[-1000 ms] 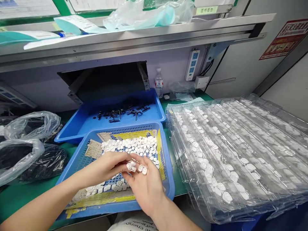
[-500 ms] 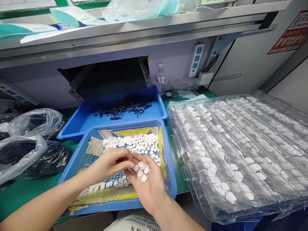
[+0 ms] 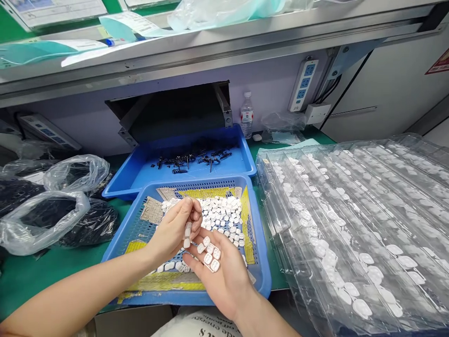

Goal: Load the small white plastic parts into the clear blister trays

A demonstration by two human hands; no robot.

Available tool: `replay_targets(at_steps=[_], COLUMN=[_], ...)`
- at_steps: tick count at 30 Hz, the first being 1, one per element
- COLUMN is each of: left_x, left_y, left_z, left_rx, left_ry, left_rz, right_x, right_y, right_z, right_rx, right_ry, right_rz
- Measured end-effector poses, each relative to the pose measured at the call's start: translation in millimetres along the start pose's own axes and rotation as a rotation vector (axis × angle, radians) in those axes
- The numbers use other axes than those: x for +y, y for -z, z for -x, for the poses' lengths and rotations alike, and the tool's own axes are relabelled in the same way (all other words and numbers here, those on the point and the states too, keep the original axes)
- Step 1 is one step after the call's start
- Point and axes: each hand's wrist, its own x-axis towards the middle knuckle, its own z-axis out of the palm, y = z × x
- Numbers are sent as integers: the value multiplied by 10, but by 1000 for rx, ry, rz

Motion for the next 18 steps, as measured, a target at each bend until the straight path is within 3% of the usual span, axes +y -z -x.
replay_targets(at_steps=[11,14,16,18], left_x=[-32,41,68,30], left_y=[53,141,240,351], left_z=[-62,-158,-226,-266], left_rx=[9,-23,-183,-373], left_ry=[-8,-72,-52,26], left_rz=[-9,-415,-831,-1099], right_x=[-6,-35,-63,-87], right_y=[-10,4,18,27], right_z=[8,-3,-5,1], right_rx=[48,162,248,287], right_ry=[21,181,322,389], right_rz=[5,-9,-42,-66])
